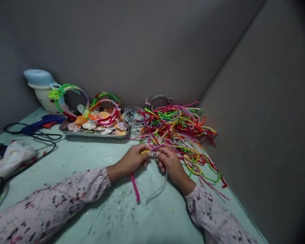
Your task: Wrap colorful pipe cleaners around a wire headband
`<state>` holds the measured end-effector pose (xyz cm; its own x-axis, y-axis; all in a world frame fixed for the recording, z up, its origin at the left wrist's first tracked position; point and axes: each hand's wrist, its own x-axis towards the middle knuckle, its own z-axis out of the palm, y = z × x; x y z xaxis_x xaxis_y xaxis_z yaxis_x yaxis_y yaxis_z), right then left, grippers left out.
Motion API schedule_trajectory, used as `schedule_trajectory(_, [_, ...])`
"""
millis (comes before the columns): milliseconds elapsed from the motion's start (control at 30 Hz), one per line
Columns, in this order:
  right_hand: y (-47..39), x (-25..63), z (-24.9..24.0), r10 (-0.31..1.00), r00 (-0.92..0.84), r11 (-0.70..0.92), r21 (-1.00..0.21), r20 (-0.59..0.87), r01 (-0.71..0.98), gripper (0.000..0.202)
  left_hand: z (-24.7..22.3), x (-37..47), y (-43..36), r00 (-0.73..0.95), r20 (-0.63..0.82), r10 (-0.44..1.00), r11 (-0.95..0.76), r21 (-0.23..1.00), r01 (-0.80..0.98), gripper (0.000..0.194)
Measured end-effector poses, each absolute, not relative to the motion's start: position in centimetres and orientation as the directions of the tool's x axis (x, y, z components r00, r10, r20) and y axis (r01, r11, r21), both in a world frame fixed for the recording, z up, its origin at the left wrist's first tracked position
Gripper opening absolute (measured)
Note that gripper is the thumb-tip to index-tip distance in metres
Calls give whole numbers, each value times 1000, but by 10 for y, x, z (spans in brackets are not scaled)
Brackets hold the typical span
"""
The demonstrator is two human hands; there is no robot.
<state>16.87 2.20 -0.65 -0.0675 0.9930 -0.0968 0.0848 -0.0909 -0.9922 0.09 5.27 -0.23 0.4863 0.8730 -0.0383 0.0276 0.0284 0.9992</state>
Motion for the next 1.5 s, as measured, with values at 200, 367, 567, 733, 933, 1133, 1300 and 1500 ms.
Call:
schedule_trajectory(200, [22, 169, -7, 992, -86, -90, -992, -97, 85, 26, -4, 0, 53, 490, -53, 870, 43, 999, 32, 16])
schedule_trajectory(367, [21, 169, -9, 991, -98, -79, -995, -86, 66, 22, -3, 0, 52, 486, -52, 873, 19, 997, 73, 14])
schedule_trajectory(567, [21, 169, -9, 990, -86, -101, -991, -108, 87, 18, -6, -2, 55, 468, 35, 883, -105, 987, 125, 11])
schedule_trajectory(733, [22, 169, -9, 987, -86, -122, -986, -132, 118, 18, -8, -3, 56, 484, 38, 874, -129, 979, 156, 9])
schedule_trajectory(933, [23, 170, -8, 988, -85, -123, -989, -129, 78, 17, -12, -1, 55, 483, 66, 873, -160, 975, 157, 8])
schedule_trajectory(1133, [26, 171, -9, 985, -86, -150, -989, -151, 15, 15, -11, -1, 53, 459, 131, 878, -231, 958, 168, 12])
schedule_trajectory(1300, [26, 173, -9, 981, -116, -157, -987, -158, 22, 19, -10, -1, 54, 437, 145, 888, -249, 950, 190, 11])
schedule_trajectory(1500, [26, 172, -9, 979, -128, -157, -987, -158, 14, 23, -10, -1, 55, 425, 107, 899, -220, 949, 225, 13])
